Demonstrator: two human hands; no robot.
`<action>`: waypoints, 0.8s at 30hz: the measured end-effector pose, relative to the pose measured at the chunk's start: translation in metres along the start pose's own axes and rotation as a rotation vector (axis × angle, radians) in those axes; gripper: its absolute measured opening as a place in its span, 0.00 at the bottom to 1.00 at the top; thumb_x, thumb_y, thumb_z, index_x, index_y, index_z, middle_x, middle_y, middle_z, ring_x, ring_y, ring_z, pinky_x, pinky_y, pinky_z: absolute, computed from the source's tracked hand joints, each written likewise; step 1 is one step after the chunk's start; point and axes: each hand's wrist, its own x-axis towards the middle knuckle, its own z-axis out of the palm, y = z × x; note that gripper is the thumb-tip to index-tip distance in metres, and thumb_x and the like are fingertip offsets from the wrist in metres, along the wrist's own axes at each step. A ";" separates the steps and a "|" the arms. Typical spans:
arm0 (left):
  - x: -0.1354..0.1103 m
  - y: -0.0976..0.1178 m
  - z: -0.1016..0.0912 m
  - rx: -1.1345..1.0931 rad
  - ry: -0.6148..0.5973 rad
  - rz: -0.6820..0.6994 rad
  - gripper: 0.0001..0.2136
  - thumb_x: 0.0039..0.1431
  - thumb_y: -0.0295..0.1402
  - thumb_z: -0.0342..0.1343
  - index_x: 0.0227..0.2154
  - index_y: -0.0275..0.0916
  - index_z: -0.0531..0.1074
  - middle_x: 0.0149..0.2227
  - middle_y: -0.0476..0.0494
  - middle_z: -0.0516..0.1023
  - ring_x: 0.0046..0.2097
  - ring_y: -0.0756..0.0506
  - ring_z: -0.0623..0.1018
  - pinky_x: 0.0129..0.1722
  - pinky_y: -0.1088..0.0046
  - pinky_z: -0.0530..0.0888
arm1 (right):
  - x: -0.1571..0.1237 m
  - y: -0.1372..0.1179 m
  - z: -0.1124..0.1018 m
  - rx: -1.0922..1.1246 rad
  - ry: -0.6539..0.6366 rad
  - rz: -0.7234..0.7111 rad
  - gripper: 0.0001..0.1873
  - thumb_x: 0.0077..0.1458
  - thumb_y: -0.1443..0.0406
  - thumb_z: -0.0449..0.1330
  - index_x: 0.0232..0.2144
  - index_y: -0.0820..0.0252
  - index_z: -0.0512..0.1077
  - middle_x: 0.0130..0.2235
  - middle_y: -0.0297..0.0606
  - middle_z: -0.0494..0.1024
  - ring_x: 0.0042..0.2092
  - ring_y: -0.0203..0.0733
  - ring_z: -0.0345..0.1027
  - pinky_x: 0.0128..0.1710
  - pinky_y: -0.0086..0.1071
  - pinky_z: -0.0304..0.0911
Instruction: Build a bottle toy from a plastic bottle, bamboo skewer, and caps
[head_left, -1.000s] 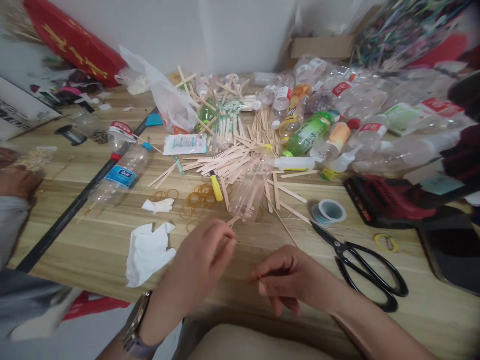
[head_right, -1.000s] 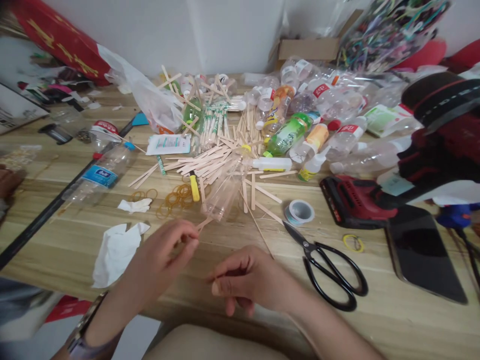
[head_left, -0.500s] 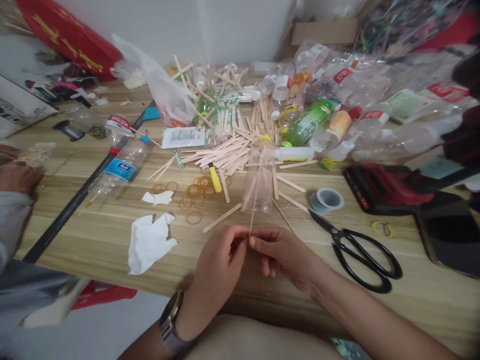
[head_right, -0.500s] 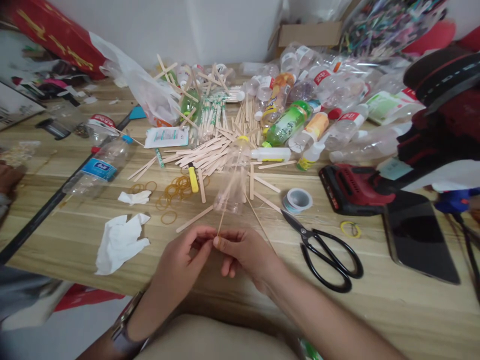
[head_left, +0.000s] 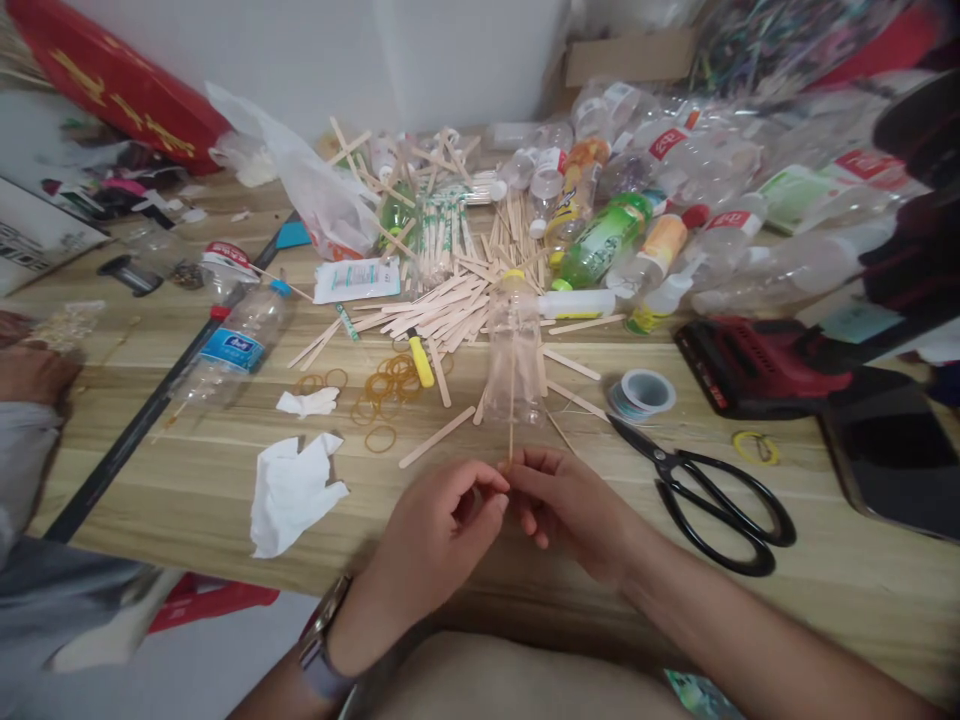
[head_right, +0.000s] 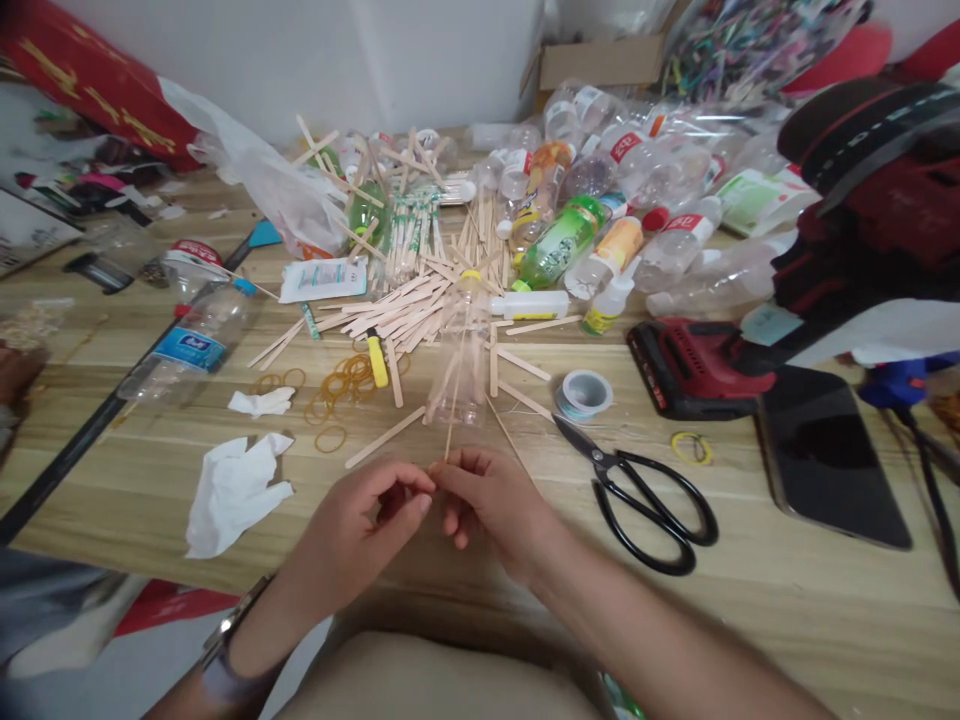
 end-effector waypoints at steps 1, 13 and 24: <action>0.004 0.000 -0.004 0.037 -0.007 0.032 0.06 0.61 0.31 0.52 0.33 0.41 0.74 0.31 0.49 0.75 0.32 0.49 0.74 0.33 0.72 0.69 | 0.000 0.000 -0.001 0.012 0.004 -0.004 0.25 0.36 0.51 0.74 0.23 0.62 0.68 0.17 0.27 0.67 0.17 0.27 0.56 0.14 0.21 0.51; 0.040 0.008 -0.010 0.800 -0.084 0.093 0.13 0.67 0.29 0.46 0.36 0.39 0.78 0.37 0.42 0.77 0.34 0.45 0.76 0.30 0.70 0.65 | 0.002 0.003 -0.002 0.027 -0.055 -0.067 0.28 0.40 0.46 0.73 0.26 0.62 0.68 0.24 0.29 0.72 0.18 0.24 0.52 0.14 0.20 0.48; 0.069 0.004 -0.035 0.487 -0.373 -0.077 0.11 0.57 0.36 0.57 0.29 0.37 0.82 0.27 0.46 0.80 0.30 0.48 0.72 0.29 0.72 0.59 | -0.001 -0.001 -0.002 0.083 -0.108 -0.019 0.25 0.38 0.51 0.75 0.27 0.65 0.72 0.26 0.33 0.76 0.18 0.23 0.53 0.13 0.19 0.50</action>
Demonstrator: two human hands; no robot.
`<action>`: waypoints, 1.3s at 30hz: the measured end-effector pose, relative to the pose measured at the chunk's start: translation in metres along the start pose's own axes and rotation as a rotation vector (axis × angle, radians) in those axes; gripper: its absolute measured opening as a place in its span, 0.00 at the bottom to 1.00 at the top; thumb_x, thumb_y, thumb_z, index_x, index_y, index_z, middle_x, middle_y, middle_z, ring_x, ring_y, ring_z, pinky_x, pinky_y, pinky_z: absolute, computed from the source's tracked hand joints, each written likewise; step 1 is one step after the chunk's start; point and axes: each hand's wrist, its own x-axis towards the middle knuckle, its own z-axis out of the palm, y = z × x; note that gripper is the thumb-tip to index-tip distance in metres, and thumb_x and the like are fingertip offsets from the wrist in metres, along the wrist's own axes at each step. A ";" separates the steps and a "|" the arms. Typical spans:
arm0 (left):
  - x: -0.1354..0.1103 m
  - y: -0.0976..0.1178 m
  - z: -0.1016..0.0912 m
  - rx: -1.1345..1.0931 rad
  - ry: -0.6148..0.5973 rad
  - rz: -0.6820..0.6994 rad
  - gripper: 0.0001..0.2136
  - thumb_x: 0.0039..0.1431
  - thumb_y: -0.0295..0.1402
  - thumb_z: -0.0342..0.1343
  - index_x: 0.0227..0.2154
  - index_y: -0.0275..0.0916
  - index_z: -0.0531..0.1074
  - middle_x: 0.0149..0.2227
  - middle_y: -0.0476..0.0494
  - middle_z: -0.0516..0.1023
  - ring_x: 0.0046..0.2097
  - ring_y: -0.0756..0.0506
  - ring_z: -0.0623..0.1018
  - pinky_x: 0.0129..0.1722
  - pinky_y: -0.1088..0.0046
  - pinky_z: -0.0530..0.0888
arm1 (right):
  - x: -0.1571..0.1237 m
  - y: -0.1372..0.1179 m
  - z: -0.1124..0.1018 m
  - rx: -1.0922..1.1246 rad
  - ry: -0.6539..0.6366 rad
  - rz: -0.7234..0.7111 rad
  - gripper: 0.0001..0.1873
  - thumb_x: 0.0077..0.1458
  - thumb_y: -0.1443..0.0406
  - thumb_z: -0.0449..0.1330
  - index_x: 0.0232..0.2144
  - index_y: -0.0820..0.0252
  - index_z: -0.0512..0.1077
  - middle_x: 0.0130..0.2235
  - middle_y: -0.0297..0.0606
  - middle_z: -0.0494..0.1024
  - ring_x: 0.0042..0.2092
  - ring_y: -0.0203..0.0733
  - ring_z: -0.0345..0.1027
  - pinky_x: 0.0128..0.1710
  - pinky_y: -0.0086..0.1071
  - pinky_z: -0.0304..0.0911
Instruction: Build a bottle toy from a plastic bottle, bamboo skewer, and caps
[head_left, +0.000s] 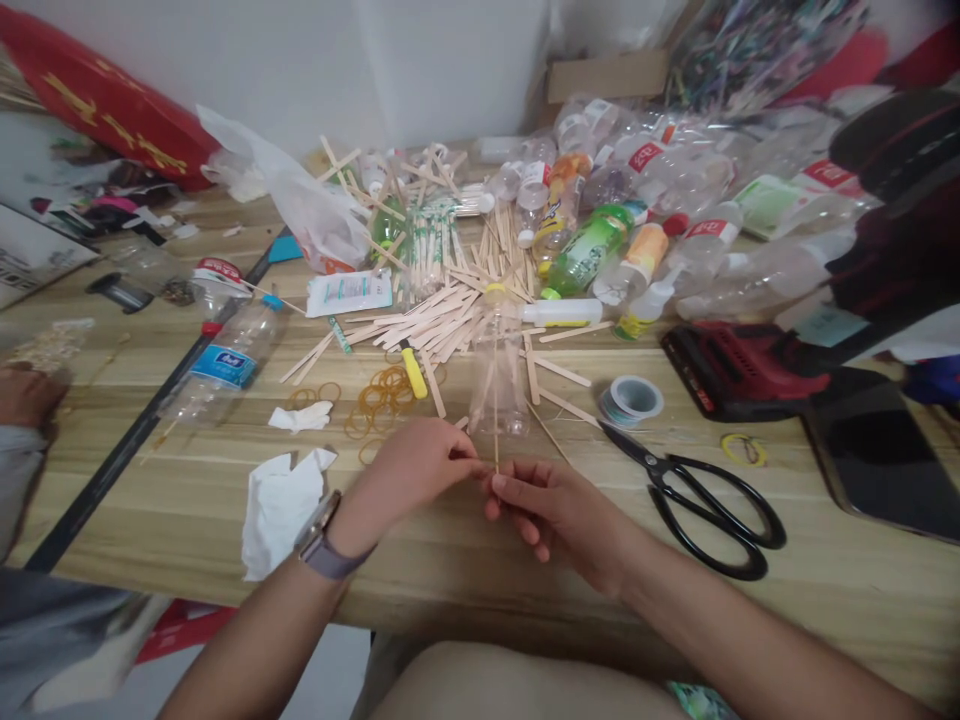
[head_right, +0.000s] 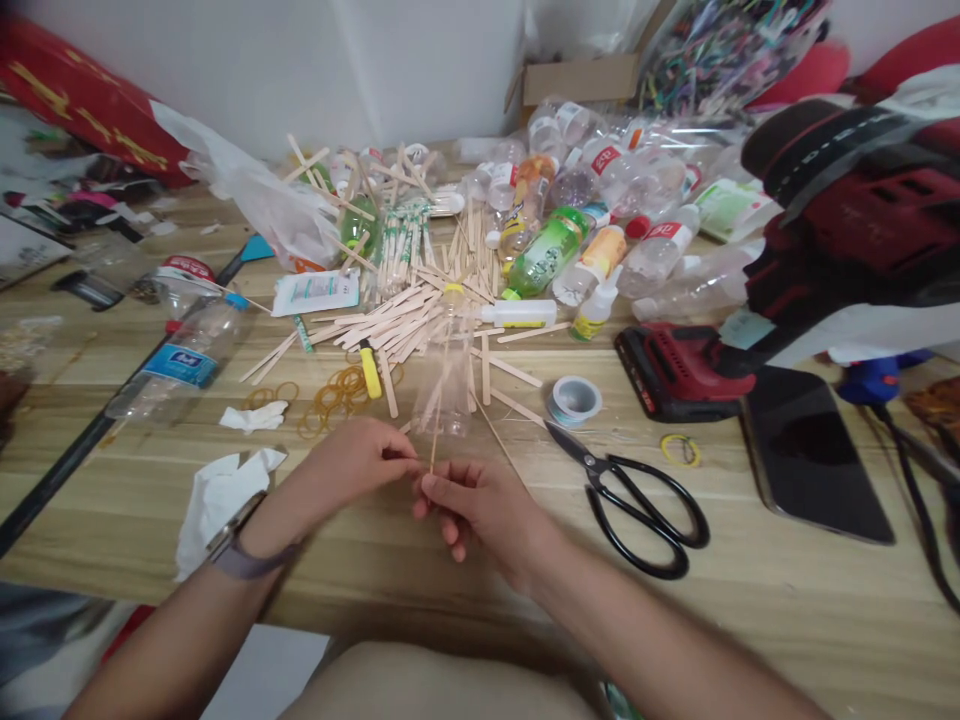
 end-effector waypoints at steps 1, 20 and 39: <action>0.002 -0.003 -0.002 -0.045 -0.040 -0.005 0.11 0.55 0.36 0.57 0.28 0.36 0.83 0.25 0.47 0.78 0.28 0.49 0.71 0.28 0.73 0.58 | -0.001 -0.002 0.000 0.028 -0.009 0.021 0.24 0.37 0.53 0.76 0.28 0.65 0.73 0.26 0.33 0.76 0.18 0.23 0.53 0.13 0.18 0.50; 0.010 -0.013 0.025 -1.063 -0.203 -0.017 0.22 0.42 0.53 0.68 0.18 0.36 0.75 0.17 0.54 0.65 0.22 0.54 0.58 0.24 0.74 0.50 | -0.002 -0.010 -0.009 0.224 -0.102 0.087 0.19 0.39 0.60 0.79 0.31 0.67 0.80 0.28 0.37 0.79 0.17 0.21 0.56 0.14 0.14 0.59; 0.005 -0.003 0.032 -1.346 -0.210 -0.139 0.19 0.41 0.46 0.70 0.25 0.35 0.72 0.23 0.53 0.72 0.24 0.56 0.62 0.22 0.79 0.52 | 0.003 -0.001 -0.002 0.451 0.043 0.080 0.22 0.33 0.63 0.81 0.27 0.66 0.75 0.26 0.28 0.70 0.22 0.23 0.60 0.17 0.14 0.62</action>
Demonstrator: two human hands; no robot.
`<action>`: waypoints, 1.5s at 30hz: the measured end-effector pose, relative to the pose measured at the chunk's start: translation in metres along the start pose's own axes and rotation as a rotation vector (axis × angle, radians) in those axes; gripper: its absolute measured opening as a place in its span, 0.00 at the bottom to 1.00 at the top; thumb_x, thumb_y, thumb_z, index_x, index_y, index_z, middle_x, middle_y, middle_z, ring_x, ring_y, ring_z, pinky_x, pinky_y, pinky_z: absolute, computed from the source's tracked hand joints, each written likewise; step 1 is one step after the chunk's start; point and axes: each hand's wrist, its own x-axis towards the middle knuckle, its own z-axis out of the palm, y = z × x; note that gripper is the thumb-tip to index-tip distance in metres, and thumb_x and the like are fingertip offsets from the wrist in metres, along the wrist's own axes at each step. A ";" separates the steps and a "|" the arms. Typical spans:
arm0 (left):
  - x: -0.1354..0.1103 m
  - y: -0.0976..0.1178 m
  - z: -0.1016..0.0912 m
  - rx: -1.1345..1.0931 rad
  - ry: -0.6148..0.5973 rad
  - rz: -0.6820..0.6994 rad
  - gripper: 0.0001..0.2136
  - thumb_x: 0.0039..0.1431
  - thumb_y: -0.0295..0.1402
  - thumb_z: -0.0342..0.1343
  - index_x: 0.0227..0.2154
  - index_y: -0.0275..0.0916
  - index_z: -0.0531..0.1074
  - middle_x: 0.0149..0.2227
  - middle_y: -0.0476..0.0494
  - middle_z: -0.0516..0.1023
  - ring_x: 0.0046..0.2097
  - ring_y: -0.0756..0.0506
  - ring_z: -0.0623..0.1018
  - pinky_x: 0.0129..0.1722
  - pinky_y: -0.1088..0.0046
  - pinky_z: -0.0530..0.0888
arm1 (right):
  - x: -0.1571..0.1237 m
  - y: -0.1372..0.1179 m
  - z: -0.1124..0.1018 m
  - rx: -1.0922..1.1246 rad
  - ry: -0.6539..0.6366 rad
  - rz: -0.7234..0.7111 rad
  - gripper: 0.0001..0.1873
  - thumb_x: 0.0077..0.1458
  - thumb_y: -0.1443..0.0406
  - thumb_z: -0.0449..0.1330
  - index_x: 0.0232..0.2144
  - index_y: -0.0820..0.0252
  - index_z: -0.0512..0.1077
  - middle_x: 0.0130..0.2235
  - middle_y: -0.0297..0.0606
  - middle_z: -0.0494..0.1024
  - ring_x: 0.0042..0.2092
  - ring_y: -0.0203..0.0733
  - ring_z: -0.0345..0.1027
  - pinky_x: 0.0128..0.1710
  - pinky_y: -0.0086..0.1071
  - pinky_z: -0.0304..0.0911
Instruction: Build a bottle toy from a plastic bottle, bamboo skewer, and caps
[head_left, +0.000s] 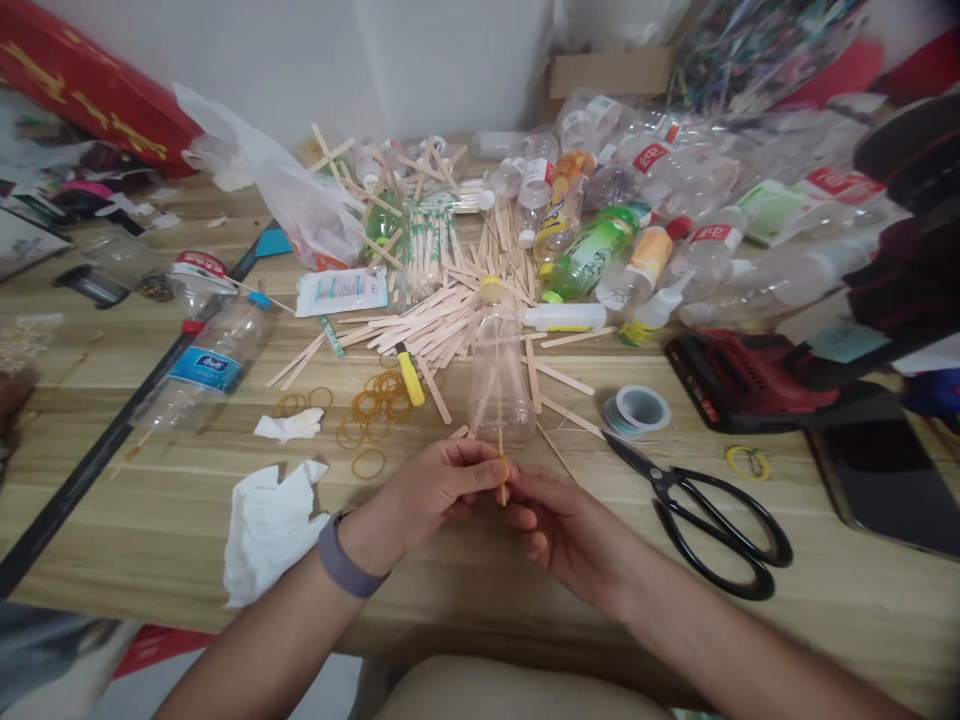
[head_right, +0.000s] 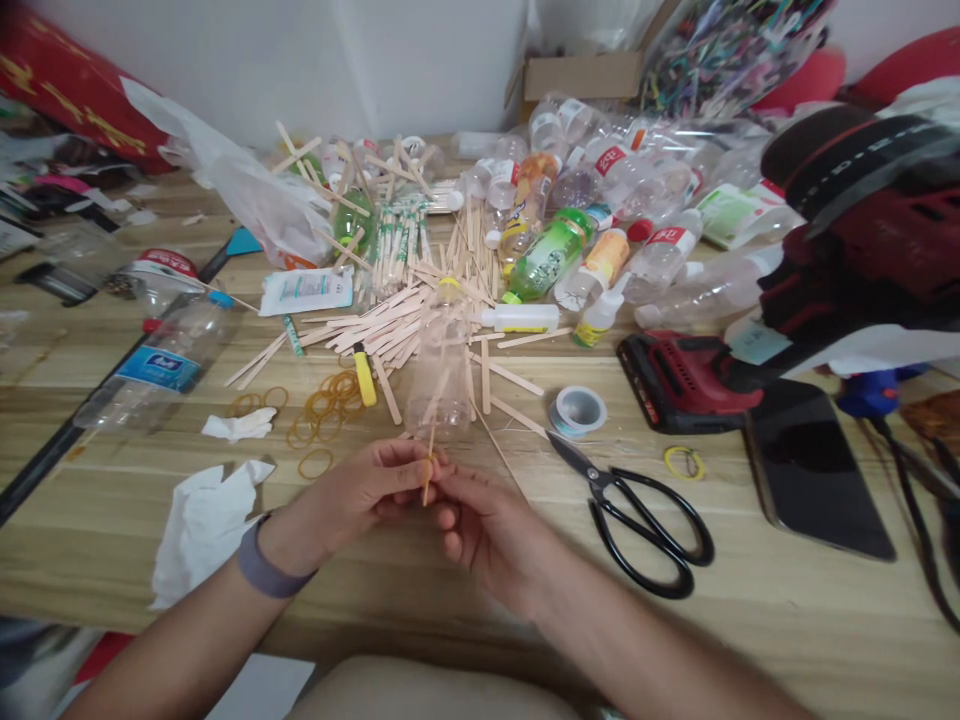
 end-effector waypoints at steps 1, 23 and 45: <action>0.000 0.000 0.000 0.000 -0.002 0.004 0.19 0.43 0.46 0.70 0.26 0.35 0.73 0.23 0.53 0.71 0.24 0.56 0.62 0.22 0.79 0.51 | 0.000 0.001 0.001 -0.005 0.006 -0.002 0.22 0.33 0.62 0.80 0.27 0.65 0.74 0.26 0.27 0.70 0.22 0.23 0.59 0.17 0.14 0.60; 0.006 -0.006 -0.002 0.071 0.009 0.045 0.23 0.43 0.51 0.68 0.28 0.37 0.68 0.17 0.59 0.63 0.19 0.56 0.57 0.18 0.77 0.49 | -0.016 0.011 0.001 -0.167 0.071 -0.113 0.15 0.40 0.59 0.70 0.23 0.62 0.71 0.28 0.32 0.66 0.25 0.31 0.52 0.20 0.24 0.51; -0.006 0.004 0.004 -0.072 -0.025 -0.037 0.19 0.44 0.45 0.69 0.24 0.36 0.67 0.24 0.52 0.72 0.19 0.59 0.58 0.16 0.80 0.49 | -0.011 -0.031 -0.009 -1.261 0.118 -0.089 0.22 0.55 0.53 0.61 0.17 0.61 0.72 0.13 0.31 0.66 0.12 0.27 0.47 0.10 0.23 0.40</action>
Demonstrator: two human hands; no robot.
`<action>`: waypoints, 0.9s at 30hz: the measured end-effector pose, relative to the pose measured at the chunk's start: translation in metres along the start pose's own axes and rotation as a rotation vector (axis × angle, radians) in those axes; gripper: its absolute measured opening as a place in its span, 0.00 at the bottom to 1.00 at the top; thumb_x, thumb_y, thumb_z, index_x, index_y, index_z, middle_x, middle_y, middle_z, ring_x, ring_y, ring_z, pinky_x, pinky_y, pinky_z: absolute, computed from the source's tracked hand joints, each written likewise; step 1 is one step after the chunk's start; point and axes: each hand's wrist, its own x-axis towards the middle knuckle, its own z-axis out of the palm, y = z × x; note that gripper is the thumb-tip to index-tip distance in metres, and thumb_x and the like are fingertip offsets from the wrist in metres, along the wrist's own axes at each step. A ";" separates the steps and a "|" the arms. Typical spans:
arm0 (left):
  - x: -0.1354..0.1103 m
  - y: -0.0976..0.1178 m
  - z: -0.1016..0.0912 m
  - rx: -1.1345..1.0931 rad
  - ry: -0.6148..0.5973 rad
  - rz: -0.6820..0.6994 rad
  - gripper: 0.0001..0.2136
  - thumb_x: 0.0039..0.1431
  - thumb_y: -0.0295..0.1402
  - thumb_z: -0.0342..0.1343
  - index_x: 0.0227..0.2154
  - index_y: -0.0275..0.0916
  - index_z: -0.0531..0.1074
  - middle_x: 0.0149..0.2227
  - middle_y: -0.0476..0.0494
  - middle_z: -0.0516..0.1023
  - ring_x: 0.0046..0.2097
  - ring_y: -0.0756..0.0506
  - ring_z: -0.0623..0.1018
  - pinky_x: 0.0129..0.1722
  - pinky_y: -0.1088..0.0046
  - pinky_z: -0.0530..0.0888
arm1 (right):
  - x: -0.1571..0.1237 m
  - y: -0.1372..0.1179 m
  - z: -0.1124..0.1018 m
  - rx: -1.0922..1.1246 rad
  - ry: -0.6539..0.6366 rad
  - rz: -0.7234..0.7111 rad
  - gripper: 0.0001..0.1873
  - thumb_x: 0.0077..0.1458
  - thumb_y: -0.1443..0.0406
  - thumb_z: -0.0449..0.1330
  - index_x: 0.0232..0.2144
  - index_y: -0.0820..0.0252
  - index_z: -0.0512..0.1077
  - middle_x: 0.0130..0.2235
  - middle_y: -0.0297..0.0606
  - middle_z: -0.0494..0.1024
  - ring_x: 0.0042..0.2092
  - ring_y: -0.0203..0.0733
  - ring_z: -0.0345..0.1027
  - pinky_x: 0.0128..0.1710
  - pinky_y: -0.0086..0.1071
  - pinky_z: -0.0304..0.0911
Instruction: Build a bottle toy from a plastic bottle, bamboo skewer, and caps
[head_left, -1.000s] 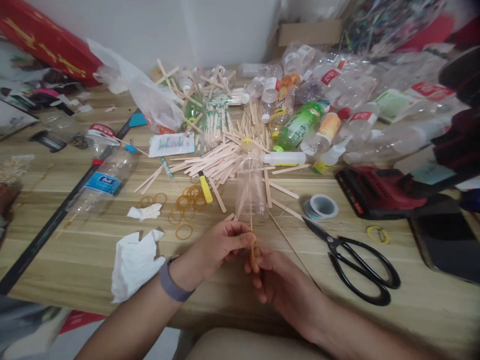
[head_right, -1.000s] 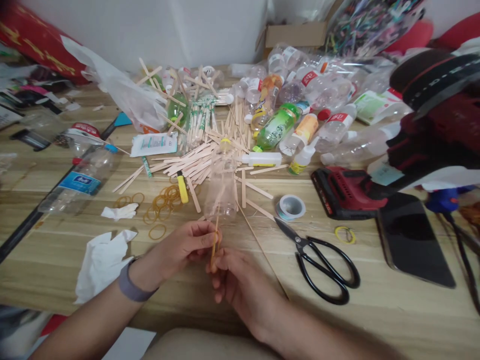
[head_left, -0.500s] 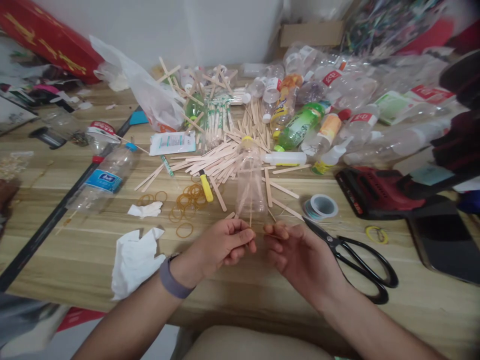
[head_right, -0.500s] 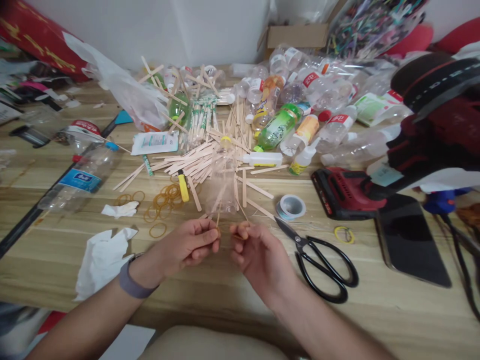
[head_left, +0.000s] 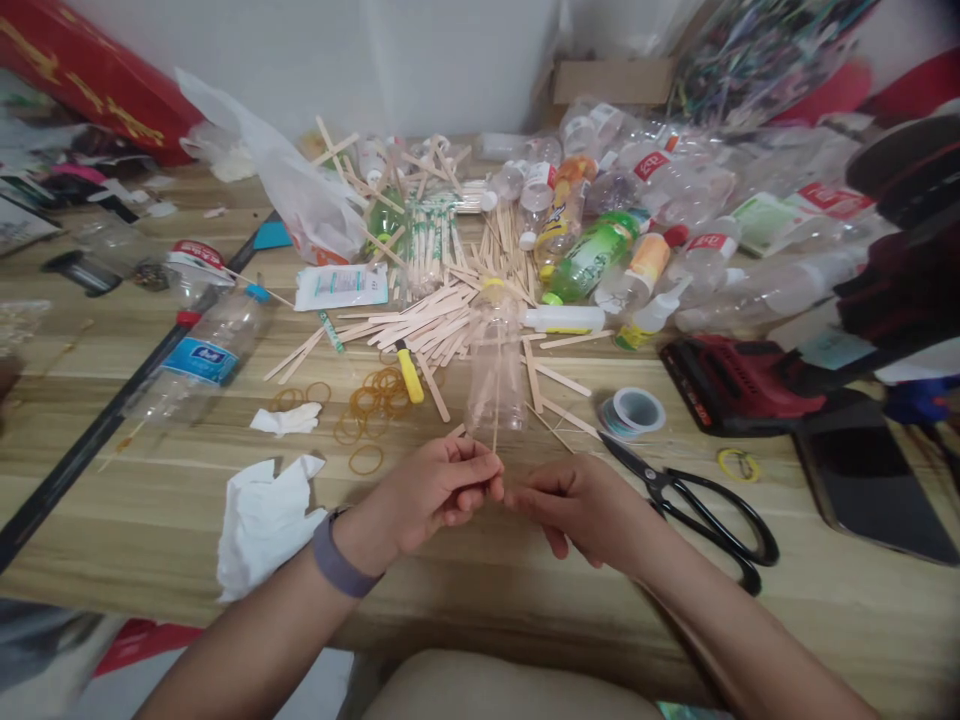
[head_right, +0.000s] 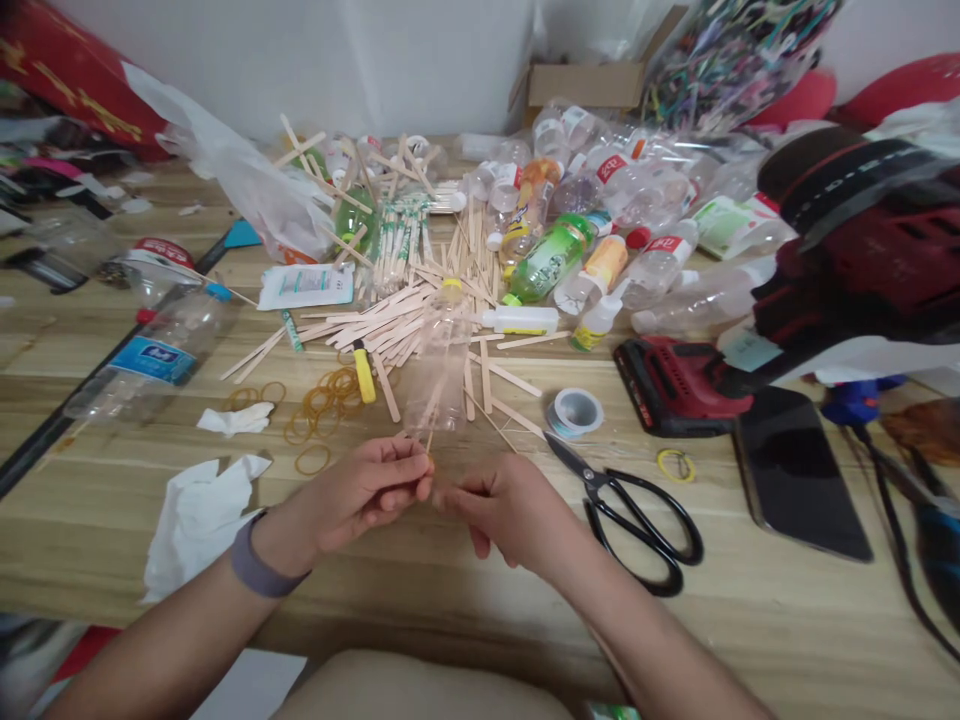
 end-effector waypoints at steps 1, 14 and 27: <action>0.001 -0.001 0.000 0.019 0.007 0.004 0.19 0.45 0.45 0.68 0.24 0.36 0.68 0.24 0.51 0.73 0.19 0.59 0.58 0.17 0.80 0.50 | 0.000 0.000 0.001 0.015 -0.024 -0.003 0.20 0.54 0.52 0.62 0.20 0.61 0.74 0.14 0.30 0.67 0.12 0.27 0.47 0.10 0.23 0.40; 0.003 -0.008 0.004 0.317 0.038 0.135 0.19 0.52 0.51 0.60 0.29 0.38 0.68 0.16 0.59 0.66 0.13 0.57 0.58 0.13 0.78 0.50 | 0.003 0.002 0.030 0.504 -0.129 -0.160 0.31 0.49 0.43 0.67 0.40 0.64 0.72 0.33 0.39 0.79 0.13 0.24 0.56 0.10 0.20 0.45; 0.003 -0.008 0.001 0.430 0.022 0.205 0.16 0.61 0.47 0.51 0.37 0.37 0.70 0.21 0.54 0.72 0.16 0.55 0.59 0.16 0.78 0.54 | 0.005 0.001 0.032 0.455 0.093 -0.133 0.21 0.52 0.47 0.61 0.29 0.61 0.68 0.22 0.28 0.70 0.11 0.27 0.55 0.09 0.21 0.45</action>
